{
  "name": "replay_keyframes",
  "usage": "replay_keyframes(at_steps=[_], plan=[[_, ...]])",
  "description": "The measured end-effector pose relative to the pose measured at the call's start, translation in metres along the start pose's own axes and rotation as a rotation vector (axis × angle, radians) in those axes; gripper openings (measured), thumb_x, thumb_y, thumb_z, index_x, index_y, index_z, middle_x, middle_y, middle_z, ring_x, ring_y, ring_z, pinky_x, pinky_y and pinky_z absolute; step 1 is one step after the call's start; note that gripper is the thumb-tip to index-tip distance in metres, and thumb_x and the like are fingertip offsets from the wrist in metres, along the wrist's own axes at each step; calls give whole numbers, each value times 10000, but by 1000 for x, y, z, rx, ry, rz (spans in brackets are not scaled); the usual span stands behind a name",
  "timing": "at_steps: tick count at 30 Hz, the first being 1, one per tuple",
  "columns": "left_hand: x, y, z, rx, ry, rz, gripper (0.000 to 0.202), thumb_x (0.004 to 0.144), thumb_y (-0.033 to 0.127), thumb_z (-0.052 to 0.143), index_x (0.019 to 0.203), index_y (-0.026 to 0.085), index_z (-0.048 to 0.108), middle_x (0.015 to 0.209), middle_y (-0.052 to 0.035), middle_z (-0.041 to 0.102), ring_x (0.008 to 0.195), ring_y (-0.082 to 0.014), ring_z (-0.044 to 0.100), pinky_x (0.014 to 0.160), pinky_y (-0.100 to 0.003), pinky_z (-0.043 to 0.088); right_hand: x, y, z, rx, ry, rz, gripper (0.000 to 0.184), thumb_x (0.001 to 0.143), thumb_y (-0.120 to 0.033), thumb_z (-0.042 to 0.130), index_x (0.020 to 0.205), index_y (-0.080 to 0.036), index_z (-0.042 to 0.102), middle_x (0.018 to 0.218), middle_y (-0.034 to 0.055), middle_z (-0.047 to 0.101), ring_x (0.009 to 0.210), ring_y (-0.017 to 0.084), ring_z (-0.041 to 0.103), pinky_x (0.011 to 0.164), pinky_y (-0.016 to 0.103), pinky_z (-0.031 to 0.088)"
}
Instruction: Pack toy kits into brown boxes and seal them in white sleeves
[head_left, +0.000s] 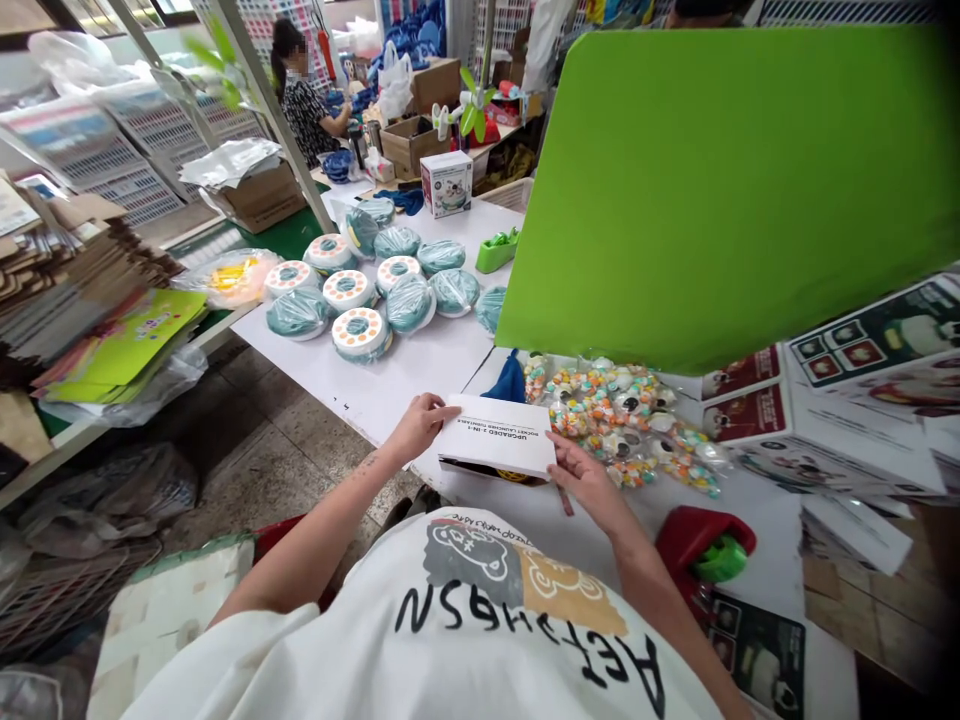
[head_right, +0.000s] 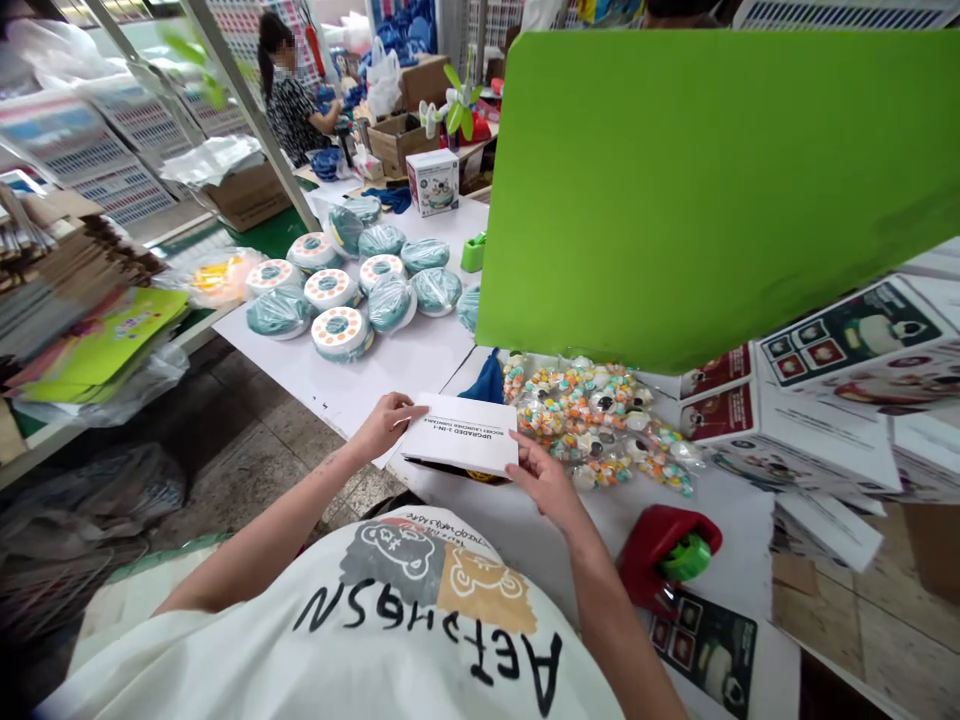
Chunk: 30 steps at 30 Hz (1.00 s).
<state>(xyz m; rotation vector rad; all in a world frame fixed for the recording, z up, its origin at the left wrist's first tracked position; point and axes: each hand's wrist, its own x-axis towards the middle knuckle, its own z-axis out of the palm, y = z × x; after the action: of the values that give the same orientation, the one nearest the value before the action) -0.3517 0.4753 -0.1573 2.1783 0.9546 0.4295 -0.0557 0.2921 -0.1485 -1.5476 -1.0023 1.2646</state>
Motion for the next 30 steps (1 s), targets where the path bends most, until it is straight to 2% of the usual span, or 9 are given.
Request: replay_keyframes(at_steps=[2,3,7,9,13,19,26,28,30], plan=[[-10,10,-3,-55,-43,-46,431,898,146,409,1201,196,711,975,-104,634,882,-206,609,879,-382,516,-7,-2,3,-126,4,5,644,791,-467,700,1349,-173,571,955,77,678,749,186,621,639,331,563],[-16,15,-5,-107,-76,-72,432,906,157,402,1216,198,701,961,-87,650,848,-188,614,852,-350,520,-9,-2,4,-180,15,1,608,790,-454,698,1320,-173,602,929,74,673,720,177,607,610,321,552],[-38,31,-14,-321,-190,-207,391,933,313,490,1272,218,660,1175,-65,678,988,-193,625,905,-308,491,-14,2,4,-316,72,-85,474,811,-440,672,1214,-191,688,908,73,634,709,168,572,560,297,525],[-44,33,-15,-311,-196,-219,413,913,392,551,1277,227,656,1134,-69,682,950,-192,628,874,-307,496,-15,4,4,-357,89,-132,427,829,-439,654,1177,-198,709,882,66,602,725,172,568,559,293,523],[-50,31,-11,-248,-148,-181,418,883,426,608,1240,218,673,928,-51,658,832,-167,613,816,-298,504,-18,5,8,-454,115,-222,370,863,-411,613,1157,-211,716,814,45,578,723,170,574,604,296,533],[-52,28,-7,-131,-168,-80,363,899,320,607,1240,216,681,880,-52,586,831,-170,577,826,-301,498,-18,14,11,-576,129,-355,344,908,-342,548,1185,-203,698,862,58,609,728,162,601,646,299,538],[-59,16,1,107,-204,46,420,915,208,574,1328,271,618,903,-50,545,858,-181,540,833,-325,499,-20,20,4,-746,91,-425,331,961,-338,496,1224,-258,680,896,59,602,832,186,603,752,340,533],[-60,17,1,247,-182,100,416,916,237,588,1329,285,617,941,-71,565,889,-207,527,850,-368,493,-21,21,4,-816,109,-468,333,962,-375,510,1218,-258,688,907,70,595,845,198,584,763,355,531],[-58,23,1,383,-131,160,378,913,321,608,1286,274,650,1053,-110,595,990,-255,521,932,-447,458,-23,21,6,-914,136,-530,343,948,-400,542,1219,-252,692,957,92,607,883,224,571,796,390,531]])
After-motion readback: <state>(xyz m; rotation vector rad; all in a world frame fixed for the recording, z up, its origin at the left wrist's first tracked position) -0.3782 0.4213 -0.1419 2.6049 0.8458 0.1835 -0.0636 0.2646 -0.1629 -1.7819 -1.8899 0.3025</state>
